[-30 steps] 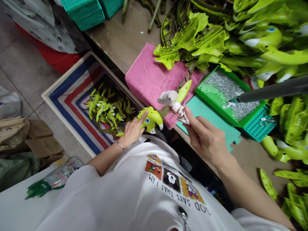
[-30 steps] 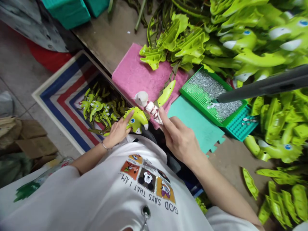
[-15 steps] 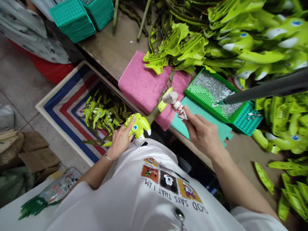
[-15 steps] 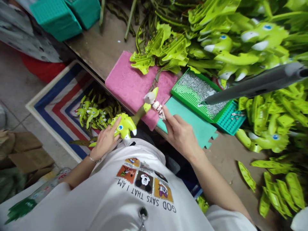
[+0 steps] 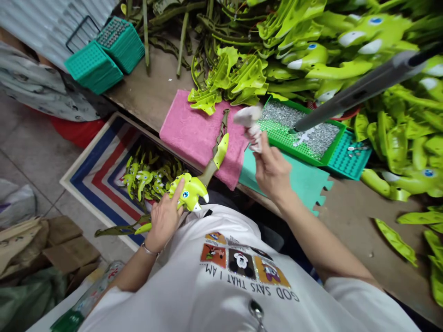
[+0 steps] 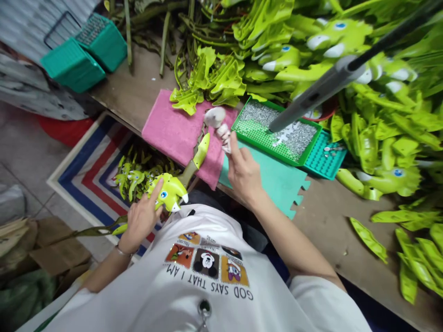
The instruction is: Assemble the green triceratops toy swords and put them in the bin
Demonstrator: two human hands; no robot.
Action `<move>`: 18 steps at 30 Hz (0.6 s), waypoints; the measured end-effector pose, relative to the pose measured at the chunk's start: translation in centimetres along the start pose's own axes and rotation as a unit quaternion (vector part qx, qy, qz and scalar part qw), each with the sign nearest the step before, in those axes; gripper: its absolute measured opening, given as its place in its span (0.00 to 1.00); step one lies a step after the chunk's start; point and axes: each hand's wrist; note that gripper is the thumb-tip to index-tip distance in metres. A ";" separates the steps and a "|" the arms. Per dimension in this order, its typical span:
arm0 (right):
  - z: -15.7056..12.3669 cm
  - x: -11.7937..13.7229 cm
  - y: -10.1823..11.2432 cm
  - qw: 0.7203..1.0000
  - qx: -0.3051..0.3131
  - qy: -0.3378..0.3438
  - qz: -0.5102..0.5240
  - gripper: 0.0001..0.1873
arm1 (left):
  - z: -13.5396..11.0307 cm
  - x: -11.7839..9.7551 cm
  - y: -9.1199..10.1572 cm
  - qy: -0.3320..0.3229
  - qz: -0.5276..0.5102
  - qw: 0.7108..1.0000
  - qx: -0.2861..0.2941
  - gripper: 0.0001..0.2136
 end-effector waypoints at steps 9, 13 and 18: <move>2.0 -2.3 -0.3 1.000 -0.014 -0.024 -0.001 0.30 | 3.7 2.6 -3.6 -0.151 -0.349 0.925 0.018 0.44; 2.6 -2.2 -1.6 0.999 -0.007 -0.032 -0.015 0.29 | 4.4 3.0 -4.5 -0.169 -0.423 0.890 -0.004 0.45; 2.0 -2.6 -2.2 0.997 -0.073 0.016 0.004 0.17 | 4.4 4.2 -4.3 -0.214 -0.435 0.874 -0.027 0.39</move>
Point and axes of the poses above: each hand's wrist, its own z-axis towards the middle knuckle, its own y-axis out of the back of the hand, x = y × z, and after that the axes turned 12 degrees about x, right-handed
